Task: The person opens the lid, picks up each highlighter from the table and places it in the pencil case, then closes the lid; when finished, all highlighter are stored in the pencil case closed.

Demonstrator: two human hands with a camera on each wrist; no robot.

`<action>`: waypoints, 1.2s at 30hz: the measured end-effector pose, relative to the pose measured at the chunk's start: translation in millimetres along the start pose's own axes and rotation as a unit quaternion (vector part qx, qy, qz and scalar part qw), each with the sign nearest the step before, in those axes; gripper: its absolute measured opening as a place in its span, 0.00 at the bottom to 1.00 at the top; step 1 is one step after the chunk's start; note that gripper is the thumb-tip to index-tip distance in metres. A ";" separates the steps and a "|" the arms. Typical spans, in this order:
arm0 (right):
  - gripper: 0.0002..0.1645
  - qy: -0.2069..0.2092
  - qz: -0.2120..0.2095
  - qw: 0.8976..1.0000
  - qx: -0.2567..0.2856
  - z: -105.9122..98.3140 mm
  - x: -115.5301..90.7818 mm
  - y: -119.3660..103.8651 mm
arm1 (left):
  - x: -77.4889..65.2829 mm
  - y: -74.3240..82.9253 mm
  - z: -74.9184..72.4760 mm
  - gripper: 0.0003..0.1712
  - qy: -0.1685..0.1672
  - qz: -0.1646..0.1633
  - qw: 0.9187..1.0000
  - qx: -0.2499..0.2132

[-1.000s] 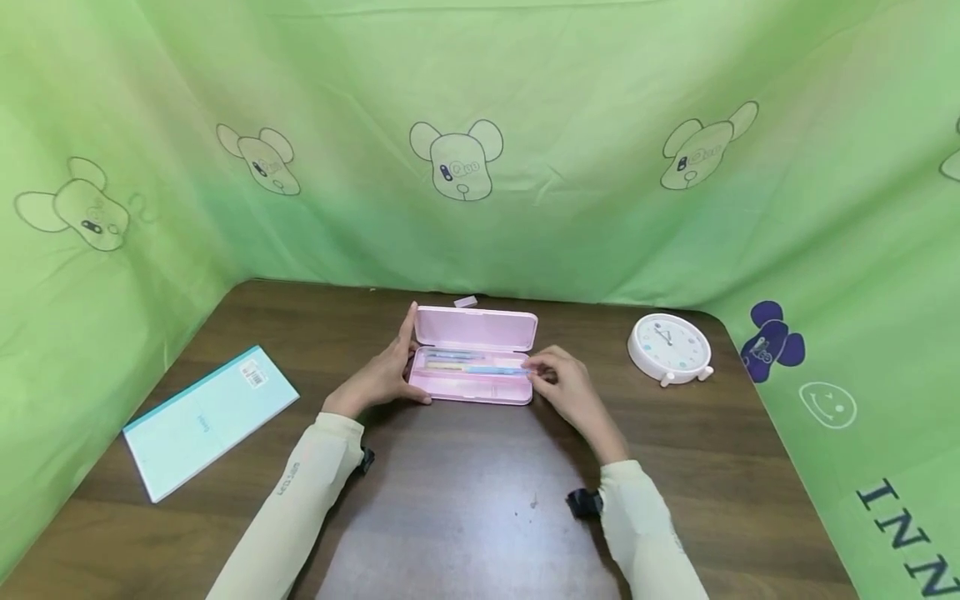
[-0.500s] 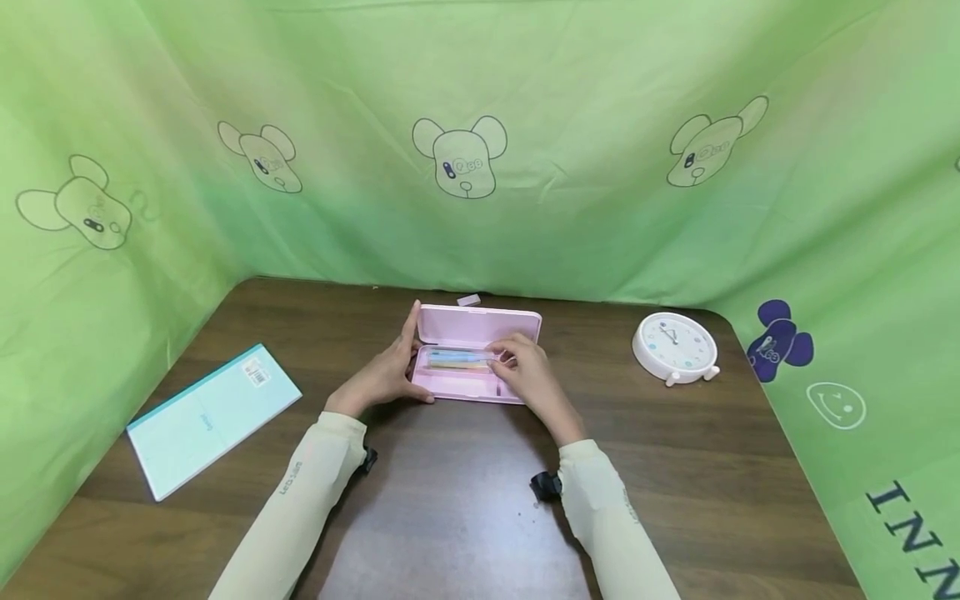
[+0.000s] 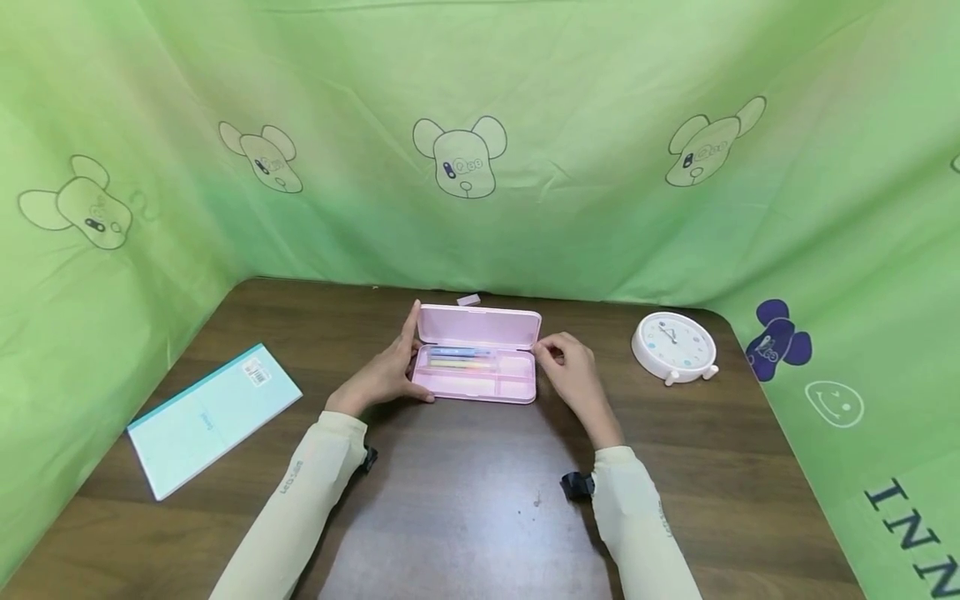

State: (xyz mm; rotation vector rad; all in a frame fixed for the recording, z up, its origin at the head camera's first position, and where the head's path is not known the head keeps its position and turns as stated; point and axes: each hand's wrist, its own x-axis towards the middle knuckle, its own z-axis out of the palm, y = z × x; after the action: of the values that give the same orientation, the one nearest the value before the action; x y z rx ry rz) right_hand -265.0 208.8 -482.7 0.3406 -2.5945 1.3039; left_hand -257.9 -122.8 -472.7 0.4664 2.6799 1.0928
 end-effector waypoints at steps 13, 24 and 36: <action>0.38 -0.099 0.167 0.969 0.154 4.2 0.3 -2.6 | 1.5 1.3 -1.8 0.89 0.011 0.014 1.000 -0.017; 0.34 -0.134 0.126 0.967 0.177 5.8 0.1 -2.3 | 0.4 -1.8 0.3 0.61 0.007 0.011 1.000 0.007; 0.33 -0.207 0.079 0.961 0.165 -11.9 -4.7 16.4 | 0.8 -14.6 -1.5 0.52 0.001 0.045 0.999 0.017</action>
State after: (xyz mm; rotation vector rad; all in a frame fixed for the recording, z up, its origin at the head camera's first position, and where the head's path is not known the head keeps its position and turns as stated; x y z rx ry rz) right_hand -264.4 228.5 -489.5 0.5205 -2.7699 1.9127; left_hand -262.2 -133.3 -482.1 0.5964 2.7062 1.0743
